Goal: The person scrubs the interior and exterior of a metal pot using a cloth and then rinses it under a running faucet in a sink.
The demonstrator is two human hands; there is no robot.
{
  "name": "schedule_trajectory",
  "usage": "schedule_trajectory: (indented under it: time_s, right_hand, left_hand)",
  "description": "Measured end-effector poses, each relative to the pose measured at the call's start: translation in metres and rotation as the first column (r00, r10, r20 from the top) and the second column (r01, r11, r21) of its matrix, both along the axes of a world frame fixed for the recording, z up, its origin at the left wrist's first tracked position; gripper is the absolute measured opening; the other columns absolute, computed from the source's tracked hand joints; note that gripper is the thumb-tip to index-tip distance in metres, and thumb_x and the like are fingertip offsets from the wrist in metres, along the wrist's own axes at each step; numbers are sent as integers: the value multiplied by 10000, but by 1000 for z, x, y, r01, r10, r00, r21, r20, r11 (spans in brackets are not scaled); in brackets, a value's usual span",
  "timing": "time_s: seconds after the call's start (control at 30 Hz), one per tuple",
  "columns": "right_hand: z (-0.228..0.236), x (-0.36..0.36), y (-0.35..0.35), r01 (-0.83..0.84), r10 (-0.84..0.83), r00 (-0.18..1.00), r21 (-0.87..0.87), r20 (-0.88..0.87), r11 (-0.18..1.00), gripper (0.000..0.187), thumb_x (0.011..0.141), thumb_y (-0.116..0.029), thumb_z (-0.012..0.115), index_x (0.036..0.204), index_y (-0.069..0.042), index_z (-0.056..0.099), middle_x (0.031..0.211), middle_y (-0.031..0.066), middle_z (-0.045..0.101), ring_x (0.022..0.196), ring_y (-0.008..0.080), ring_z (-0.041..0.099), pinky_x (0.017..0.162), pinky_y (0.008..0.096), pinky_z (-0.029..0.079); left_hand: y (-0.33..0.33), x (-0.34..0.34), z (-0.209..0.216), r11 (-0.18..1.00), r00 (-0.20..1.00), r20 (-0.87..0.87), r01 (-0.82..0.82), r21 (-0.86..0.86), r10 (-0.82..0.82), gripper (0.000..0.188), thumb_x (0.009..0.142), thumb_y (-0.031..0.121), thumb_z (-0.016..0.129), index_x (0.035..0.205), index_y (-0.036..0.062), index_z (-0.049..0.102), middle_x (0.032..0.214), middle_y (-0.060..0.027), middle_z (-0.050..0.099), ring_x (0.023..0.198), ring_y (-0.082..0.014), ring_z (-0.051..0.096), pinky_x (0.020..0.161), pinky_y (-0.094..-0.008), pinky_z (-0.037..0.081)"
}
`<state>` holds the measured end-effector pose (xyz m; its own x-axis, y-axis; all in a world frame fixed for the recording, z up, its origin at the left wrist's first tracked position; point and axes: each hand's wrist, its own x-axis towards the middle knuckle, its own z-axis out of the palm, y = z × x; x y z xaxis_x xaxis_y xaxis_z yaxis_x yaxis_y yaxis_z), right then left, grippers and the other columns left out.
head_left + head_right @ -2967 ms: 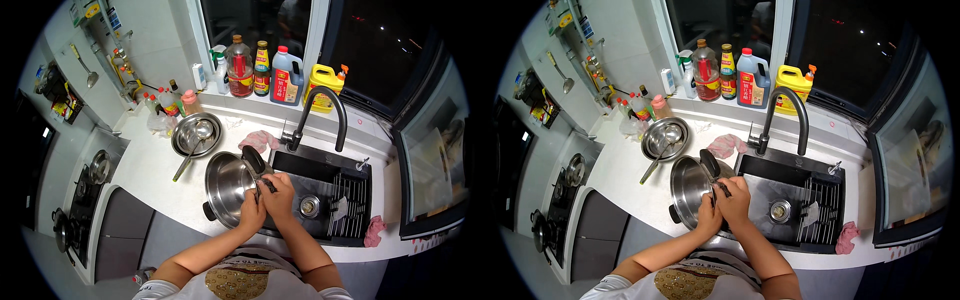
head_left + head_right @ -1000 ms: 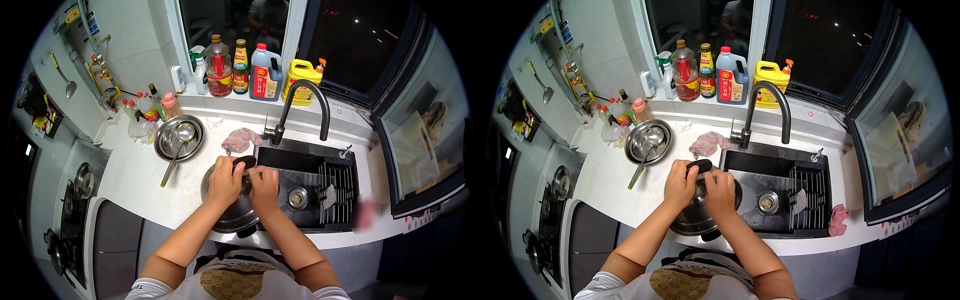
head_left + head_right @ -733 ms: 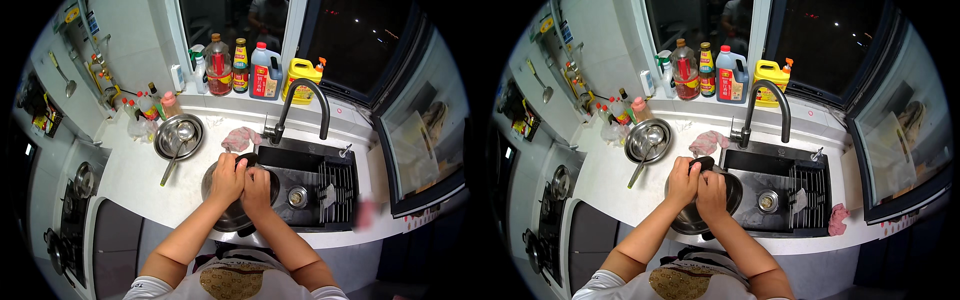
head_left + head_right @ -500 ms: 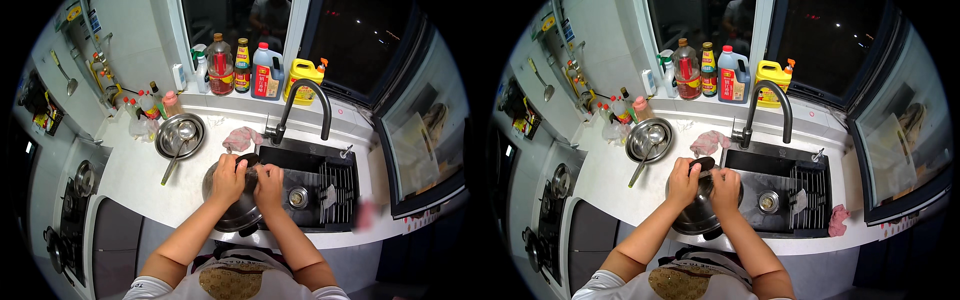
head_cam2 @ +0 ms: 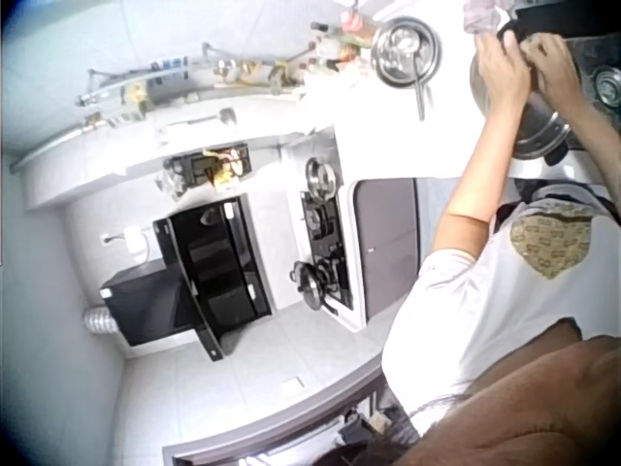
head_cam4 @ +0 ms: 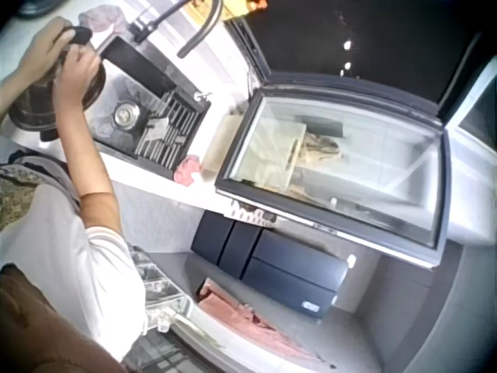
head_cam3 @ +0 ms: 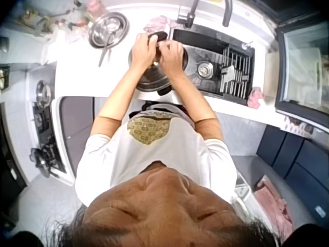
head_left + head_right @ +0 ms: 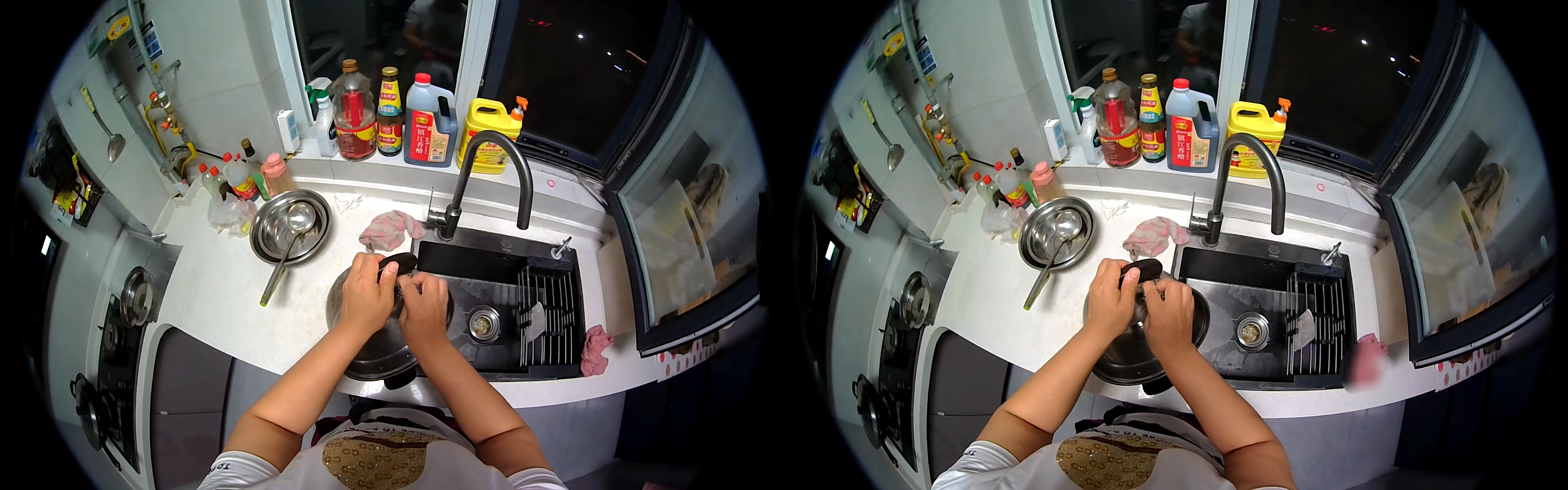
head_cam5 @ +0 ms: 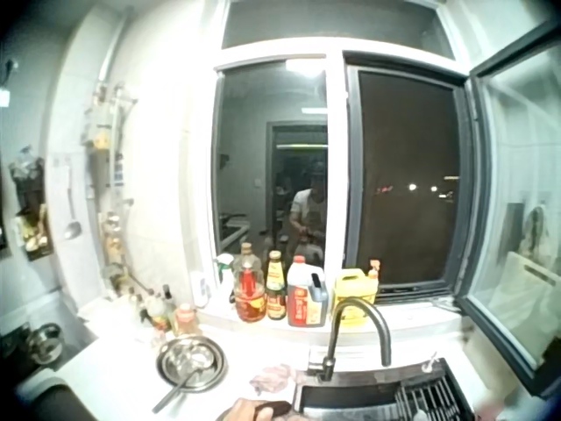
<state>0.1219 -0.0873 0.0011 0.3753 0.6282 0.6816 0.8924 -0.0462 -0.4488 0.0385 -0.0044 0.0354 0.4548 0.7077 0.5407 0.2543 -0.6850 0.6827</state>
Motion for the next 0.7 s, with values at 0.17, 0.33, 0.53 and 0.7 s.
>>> schedule_trajectory:
  time_s: [0.17, 0.33, 0.53, 0.7]
  right_hand:
    - [-2, 9, -4, 61, -61, 998, -11, -9, 998, 274, 730, -17, 577, 995, -77, 611, 929, 110, 513, 870, 309, 493, 746, 407, 402]
    - [-6, -9, 0, 23, -23, 999, 12, 34, 1000, 284, 735, -25, 571, 1007, -92, 617, 930, 101, 522, 889, 306, 498, 752, 407, 397]
    - [-14, 26, -8, 136, -133, 988, 36, -77, 990, 276, 727, 38, 556, 959, -93, 631, 888, 101, 535, 871, 308, 497, 751, 398, 406]
    - [8, 4, 0, 0, 1, 1000, 27, -28, 1000, 266, 726, 38, 565, 953, -83, 632, 988, 53, 595, 909, 297, 509, 784, 398, 412]
  left_hand:
    - [0, 1, -2, 1000, 1000, 6, 3, 12, -4, 253, 919, 214, 531, 923, -38, 542, 846, -197, 539, 766, -374, 542, 680, -413, 438]
    - [1, -1, -3, 1000, 1000, 1, -14, 20, 14, 254, 920, 215, 530, 922, -39, 542, 848, -200, 541, 771, -376, 543, 683, -419, 436]
    - [3, -10, 1, 1000, 1000, 19, -24, 20, 23, 269, 921, 225, 533, 911, -43, 547, 838, -201, 545, 758, -375, 550, 683, -413, 440]
    - [-1, -10, 0, 1000, 1000, 22, -20, -5, 20, 265, 921, 225, 537, 909, -39, 549, 836, -196, 547, 750, -370, 553, 674, -408, 443]
